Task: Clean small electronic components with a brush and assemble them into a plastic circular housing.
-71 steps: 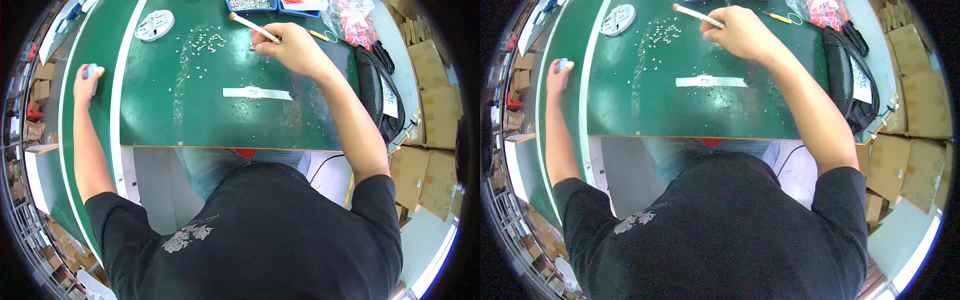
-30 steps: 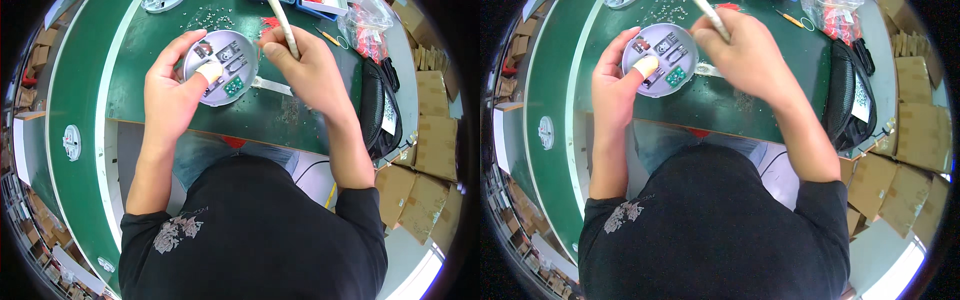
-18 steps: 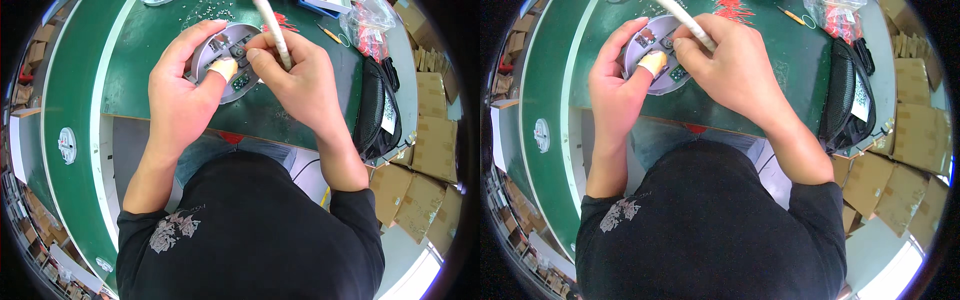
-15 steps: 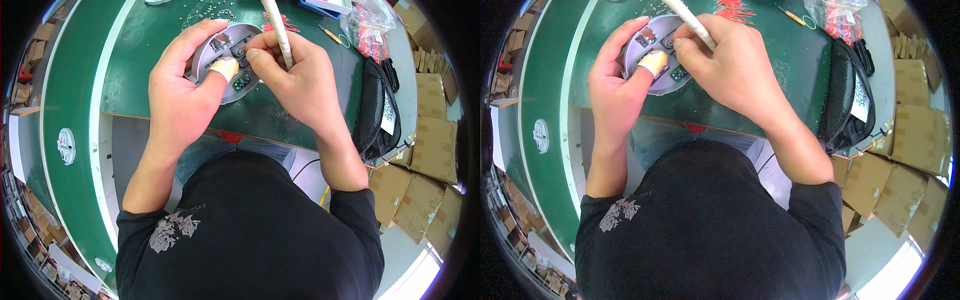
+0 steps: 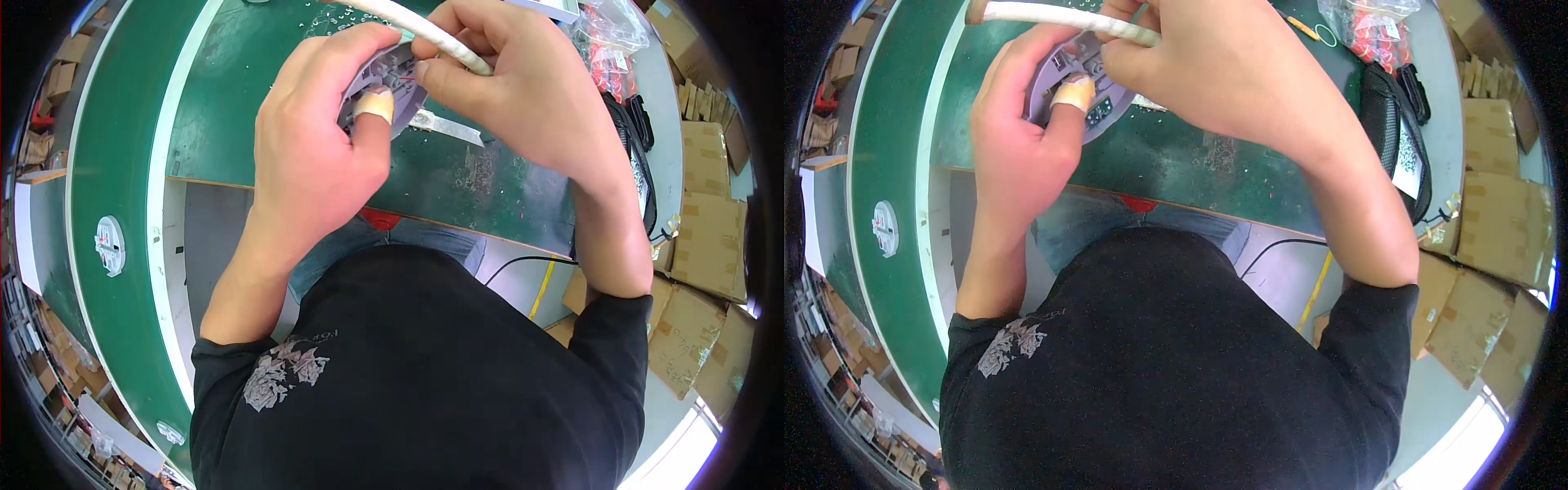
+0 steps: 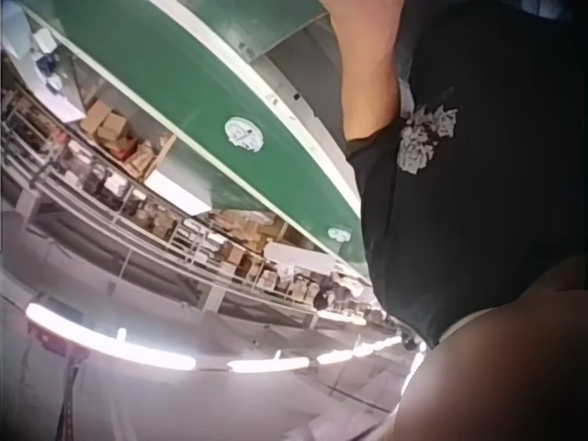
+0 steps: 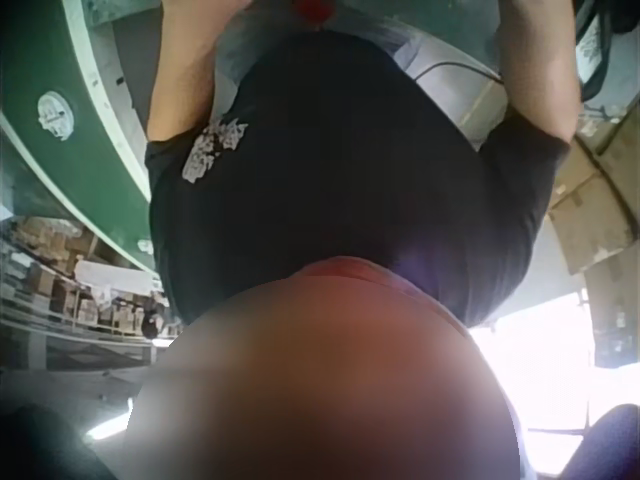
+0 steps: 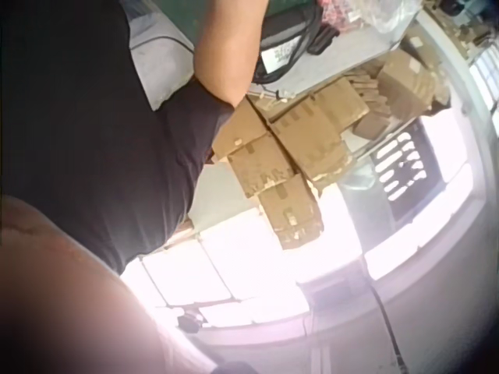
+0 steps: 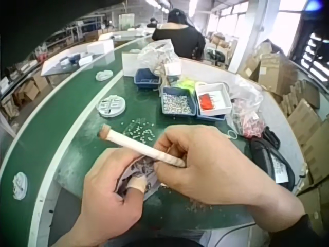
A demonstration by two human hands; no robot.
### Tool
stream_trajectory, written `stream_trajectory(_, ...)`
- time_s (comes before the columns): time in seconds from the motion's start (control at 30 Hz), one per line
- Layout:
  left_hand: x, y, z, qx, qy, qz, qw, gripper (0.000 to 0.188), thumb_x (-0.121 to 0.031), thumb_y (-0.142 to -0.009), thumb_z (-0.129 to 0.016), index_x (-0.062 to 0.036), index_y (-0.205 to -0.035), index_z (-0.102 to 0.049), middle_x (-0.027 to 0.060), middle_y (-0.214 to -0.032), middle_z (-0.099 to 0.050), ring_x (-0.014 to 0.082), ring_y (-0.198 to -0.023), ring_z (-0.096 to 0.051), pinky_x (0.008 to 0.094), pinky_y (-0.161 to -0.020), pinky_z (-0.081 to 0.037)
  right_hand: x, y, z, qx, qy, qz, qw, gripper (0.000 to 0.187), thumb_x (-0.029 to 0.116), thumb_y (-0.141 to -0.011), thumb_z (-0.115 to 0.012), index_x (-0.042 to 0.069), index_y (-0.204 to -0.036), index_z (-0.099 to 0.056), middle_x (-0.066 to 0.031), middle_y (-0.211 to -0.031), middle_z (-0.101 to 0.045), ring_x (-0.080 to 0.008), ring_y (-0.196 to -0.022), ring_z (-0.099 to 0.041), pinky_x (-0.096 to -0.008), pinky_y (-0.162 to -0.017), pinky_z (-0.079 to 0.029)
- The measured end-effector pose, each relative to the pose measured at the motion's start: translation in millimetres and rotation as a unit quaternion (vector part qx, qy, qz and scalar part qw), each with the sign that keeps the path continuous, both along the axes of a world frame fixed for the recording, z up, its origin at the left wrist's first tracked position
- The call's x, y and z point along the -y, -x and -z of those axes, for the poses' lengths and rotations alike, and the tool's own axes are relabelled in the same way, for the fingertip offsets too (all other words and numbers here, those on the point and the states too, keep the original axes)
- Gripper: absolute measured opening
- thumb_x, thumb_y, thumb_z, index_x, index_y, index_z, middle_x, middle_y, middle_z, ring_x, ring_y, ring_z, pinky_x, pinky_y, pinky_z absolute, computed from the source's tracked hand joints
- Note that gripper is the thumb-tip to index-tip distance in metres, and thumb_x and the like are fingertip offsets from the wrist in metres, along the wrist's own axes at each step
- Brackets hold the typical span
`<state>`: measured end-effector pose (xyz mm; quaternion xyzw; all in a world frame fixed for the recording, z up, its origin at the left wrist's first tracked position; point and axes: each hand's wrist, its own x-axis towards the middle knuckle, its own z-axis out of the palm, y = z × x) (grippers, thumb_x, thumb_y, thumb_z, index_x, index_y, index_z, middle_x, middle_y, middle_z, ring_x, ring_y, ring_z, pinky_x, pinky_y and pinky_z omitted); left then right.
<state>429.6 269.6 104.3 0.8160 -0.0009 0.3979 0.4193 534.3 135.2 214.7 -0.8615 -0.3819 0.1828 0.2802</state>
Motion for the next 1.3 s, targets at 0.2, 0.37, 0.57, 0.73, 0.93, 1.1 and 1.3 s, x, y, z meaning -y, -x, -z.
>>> stream_trajectory(0.2, 13.6, -12.2, -6.1, -0.066, -0.065, -0.063, 0.994, 0.039, -0.005, -0.077, -0.076, -0.0062, -0.115, -0.064, 0.012, -0.104, -0.067, 0.0266, -0.091, -0.067, 0.0347, -0.08, -0.053, -6.8, -6.5, -17.7, -0.044, 0.044, 0.031, 0.998, 0.021, 0.009, -0.082, -0.068, -0.004, -0.097, -0.062, -0.0117, -0.073, -0.067, -0.0169, -0.062, -0.063, -0.0289, -0.059, -0.049)
stream_trajectory(0.37, 10.3, -22.9, -0.5, -0.023, -0.071, -0.059, 0.995, 0.04, -0.005, -0.077, -0.076, -0.0069, -0.115, -0.064, 0.0114, -0.102, -0.066, 0.0276, -0.089, -0.067, 0.0351, -0.078, -0.054, 0.6, -13.1, -8.0, 0.004, 0.023, 0.032, 0.999, 0.019, 0.014, -0.086, -0.067, -0.002, -0.094, -0.061, -0.01, -0.075, -0.067, -0.0163, -0.063, -0.062, -0.0295, -0.06, -0.048)
stream_trajectory(0.57, -0.1, -27.3, 5.8, 0.009, 0.048, 0.002, 0.999, 0.036, -0.002, -0.079, -0.073, -0.0073, -0.114, -0.065, 0.0102, -0.1, -0.067, 0.0218, -0.082, -0.068, 0.0319, -0.071, -0.055, 13.8, -7.9, 19.2, 0.044, -0.067, 0.016, 0.997, 0.013, 0.009, -0.088, -0.071, 0.003, -0.099, -0.069, -0.0009, -0.072, -0.06, -0.0052, -0.065, -0.054, -0.023, -0.058, -0.043)
stream_trajectory(0.73, -2.3, -23.4, 11.0, -0.001, 0.33, 0.119, 0.937, 0.035, -0.003, -0.084, -0.071, -0.0019, -0.118, -0.063, 0.0075, -0.106, -0.068, 0.0133, -0.091, -0.066, 0.0282, -0.078, -0.055, 30.2, -13.9, 55.3, 0.255, -0.178, -0.116, 0.943, 0.019, 0.005, -0.084, -0.073, 0.005, -0.103, -0.071, -0.0046, -0.078, -0.063, -0.0123, -0.065, -0.061, -0.0269, -0.057, -0.047)
stream_trajectory(0.93, -0.8, -27.5, 6.9, -0.074, 0.469, 0.144, 0.868, 0.038, -0.006, -0.087, -0.072, -0.0001, -0.122, -0.062, 0.005, -0.106, -0.067, 0.0114, -0.093, -0.064, 0.0267, -0.081, -0.054, 37.0, -5.1, 68.2, 0.411, -0.118, -0.128, 0.895, 0.031, 0.004, -0.077, -0.073, 0.008, -0.108, -0.072, -0.0059, -0.087, -0.064, -0.0223, -0.071, -0.067, -0.0357, -0.059, -0.053)
stream_trajectory(1.1, -8.9, -32.7, 13.2, -0.091, 0.487, 0.175, 0.851, 0.036, -0.009, -0.09, -0.069, -0.0006, -0.124, -0.062, 0.0045, -0.111, -0.065, 0.012, -0.101, -0.061, 0.0276, -0.088, -0.051, 39.7, -23.3, 68.5, 0.341, -0.131, -0.078, 0.928, 0.016, 0.016, -0.084, -0.072, 0.009, -0.097, -0.073, -0.0027, -0.08, -0.062, -0.0168, -0.068, -0.065, -0.0345, -0.057, -0.052)
stream_trajectory(1.3, -6.2, -39.1, 34.6, -0.008, 0.24, 0.076, 0.968, 0.035, -0.011, -0.09, -0.069, -0.005, -0.124, -0.064, 0.0053, -0.116, -0.061, 0.018, -0.11, -0.058, 0.0375, -0.096, -0.047, 77.4, -90.0, 49.2, -0.017, -0.397, 0.122, 0.909, 0.025, 0.025, -0.095, -0.068, 0.0, -0.094, -0.071, -0.0033, -0.072, -0.065, -0.0068, -0.069, -0.059, -0.0285, -0.06, -0.048)
